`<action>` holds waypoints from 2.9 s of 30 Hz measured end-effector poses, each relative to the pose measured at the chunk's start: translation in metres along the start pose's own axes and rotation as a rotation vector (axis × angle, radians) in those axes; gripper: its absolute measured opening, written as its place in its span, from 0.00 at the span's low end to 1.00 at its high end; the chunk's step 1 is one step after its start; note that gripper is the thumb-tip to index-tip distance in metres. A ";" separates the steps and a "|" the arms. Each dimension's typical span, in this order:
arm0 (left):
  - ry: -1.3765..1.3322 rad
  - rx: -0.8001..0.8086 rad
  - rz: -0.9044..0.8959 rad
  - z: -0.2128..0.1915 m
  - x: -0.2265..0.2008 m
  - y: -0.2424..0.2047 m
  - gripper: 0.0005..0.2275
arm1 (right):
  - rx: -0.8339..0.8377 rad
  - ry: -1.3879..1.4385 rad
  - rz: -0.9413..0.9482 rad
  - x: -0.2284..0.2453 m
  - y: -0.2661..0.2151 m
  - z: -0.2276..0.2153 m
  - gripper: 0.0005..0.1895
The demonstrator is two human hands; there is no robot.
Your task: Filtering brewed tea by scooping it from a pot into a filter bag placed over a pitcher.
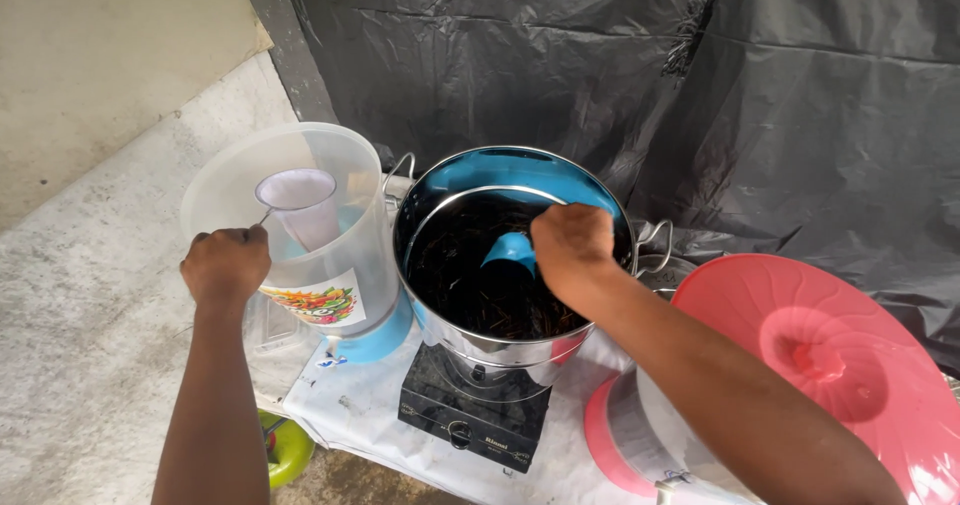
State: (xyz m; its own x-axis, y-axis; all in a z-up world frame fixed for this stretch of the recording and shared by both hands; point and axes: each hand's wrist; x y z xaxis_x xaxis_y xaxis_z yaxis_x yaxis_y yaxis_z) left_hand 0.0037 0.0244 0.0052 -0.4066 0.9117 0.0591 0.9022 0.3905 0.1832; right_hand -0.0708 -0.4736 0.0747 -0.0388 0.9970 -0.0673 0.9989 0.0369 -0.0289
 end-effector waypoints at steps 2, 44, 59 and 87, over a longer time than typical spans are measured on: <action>-0.006 0.012 0.000 -0.003 0.001 -0.004 0.27 | -0.012 -0.066 -0.049 0.014 -0.010 -0.004 0.10; -0.026 0.024 0.008 -0.016 -0.003 -0.011 0.27 | -0.182 0.146 -0.340 0.004 0.031 0.062 0.24; -0.052 0.023 0.016 -0.011 -0.003 -0.007 0.27 | -0.038 0.055 -0.021 0.003 0.043 0.063 0.11; -0.022 0.042 0.021 -0.025 -0.005 -0.015 0.27 | 0.162 0.029 -0.216 0.000 0.013 0.053 0.17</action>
State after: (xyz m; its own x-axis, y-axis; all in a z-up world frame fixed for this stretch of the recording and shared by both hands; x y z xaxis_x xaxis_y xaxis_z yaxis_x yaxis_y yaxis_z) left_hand -0.0120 0.0111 0.0266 -0.3849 0.9221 0.0406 0.9158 0.3761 0.1409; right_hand -0.0594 -0.4763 0.0214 -0.2473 0.9689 -0.0135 0.9503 0.2398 -0.1986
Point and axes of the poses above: each hand's wrist, its own y-axis towards the middle knuckle, its own z-axis out of the palm, x = y × z, and after that the axes turned 14 degrees about y, right-handed
